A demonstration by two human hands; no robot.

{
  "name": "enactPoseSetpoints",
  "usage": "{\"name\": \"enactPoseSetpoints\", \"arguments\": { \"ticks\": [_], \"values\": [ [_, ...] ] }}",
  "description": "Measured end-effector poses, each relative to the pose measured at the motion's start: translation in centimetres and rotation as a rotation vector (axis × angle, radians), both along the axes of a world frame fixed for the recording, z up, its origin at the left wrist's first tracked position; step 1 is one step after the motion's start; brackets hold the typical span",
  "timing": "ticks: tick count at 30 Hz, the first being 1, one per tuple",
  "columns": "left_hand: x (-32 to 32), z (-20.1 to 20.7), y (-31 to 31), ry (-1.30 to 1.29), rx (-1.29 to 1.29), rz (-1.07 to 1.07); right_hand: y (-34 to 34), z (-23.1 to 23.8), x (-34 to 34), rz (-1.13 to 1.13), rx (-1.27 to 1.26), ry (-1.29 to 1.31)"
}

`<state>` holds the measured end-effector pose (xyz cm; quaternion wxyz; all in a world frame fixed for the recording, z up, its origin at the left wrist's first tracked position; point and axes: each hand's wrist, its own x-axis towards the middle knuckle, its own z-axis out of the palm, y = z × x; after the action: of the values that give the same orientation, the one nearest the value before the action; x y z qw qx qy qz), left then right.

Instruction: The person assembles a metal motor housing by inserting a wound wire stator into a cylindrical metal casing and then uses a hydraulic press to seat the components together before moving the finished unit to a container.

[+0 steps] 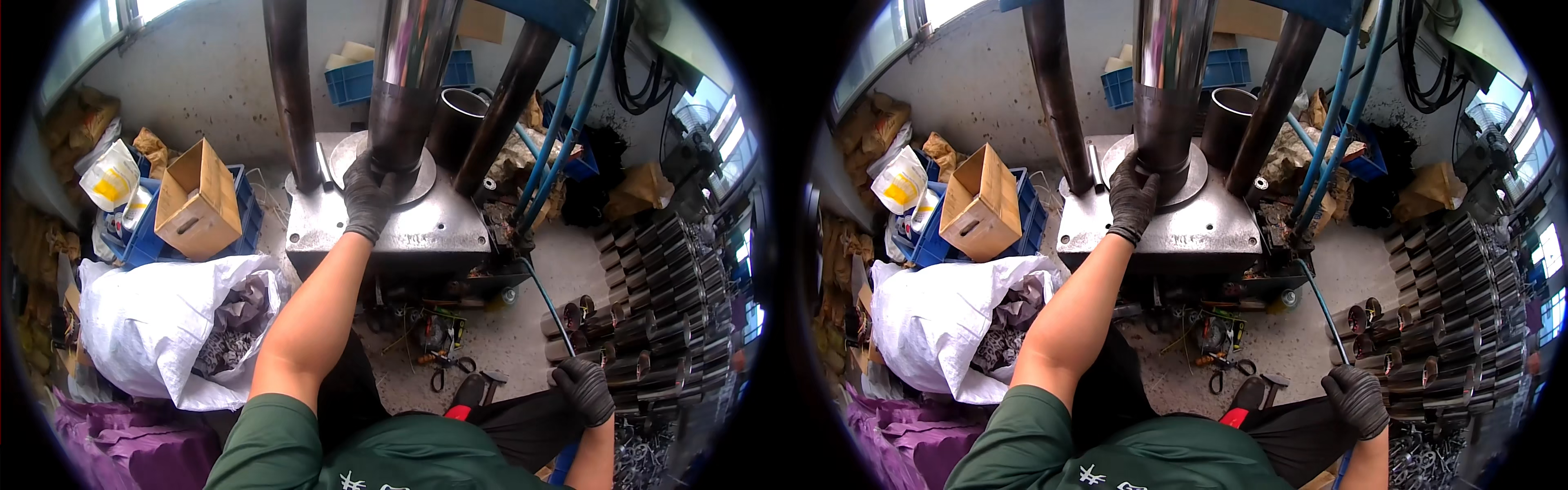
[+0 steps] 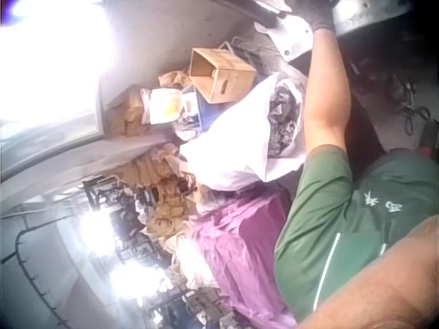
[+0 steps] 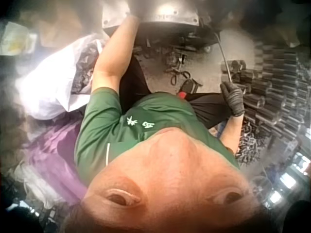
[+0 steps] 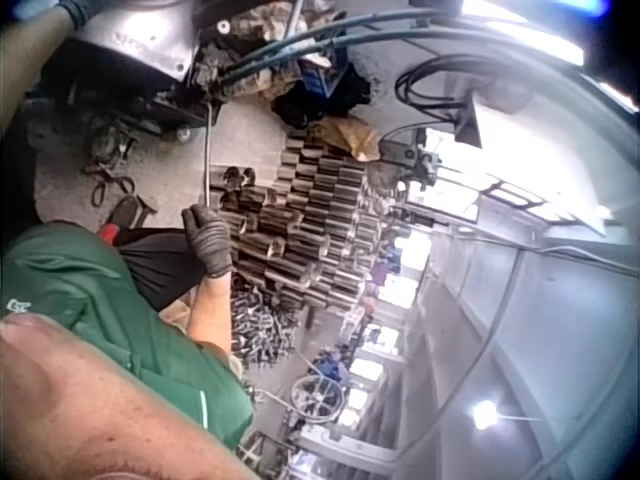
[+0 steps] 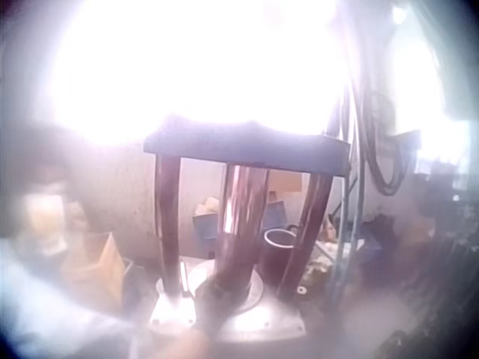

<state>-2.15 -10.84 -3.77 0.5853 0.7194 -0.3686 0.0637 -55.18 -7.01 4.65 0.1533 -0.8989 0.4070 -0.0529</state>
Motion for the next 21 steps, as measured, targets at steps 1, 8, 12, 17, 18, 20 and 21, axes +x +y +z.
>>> {"name": "enactPoseSetpoints", "arguments": {
  "ticks": [1, 8, 12, 17, 18, 20, 21],
  "values": [
    [0.1, 0.0, 0.0, 0.004, 0.001, -0.005, 0.0, 0.0, 0.0, 0.005, 0.006, -0.010],
    [0.8, -1.0, -0.4, -0.032, -0.013, 0.024, -0.2, 1.0, 0.5, 0.045, 0.058, 0.035],
    [0.9, -0.9, -0.6, -0.010, -0.021, 0.002, -0.2, 0.6, 0.4, 0.031, 0.052, -0.047],
    [0.1, 0.9, 0.3, 0.146, -0.054, -0.116, -0.2, 2.6, 2.0, 0.039, 0.050, -0.130],
    [-0.6, 2.0, 0.8, 0.225, -0.066, -0.178, -0.4, 2.8, 1.8, 0.068, 0.014, -0.135],
    [-0.8, 2.9, 1.8, 0.190, -0.049, -0.148, -1.6, 4.1, 2.8, 0.049, 0.029, -0.139],
    [-1.1, 3.3, 1.9, 0.170, -0.038, -0.138, -2.4, 5.4, 3.3, -0.025, 0.049, -0.173]
  ]
}}
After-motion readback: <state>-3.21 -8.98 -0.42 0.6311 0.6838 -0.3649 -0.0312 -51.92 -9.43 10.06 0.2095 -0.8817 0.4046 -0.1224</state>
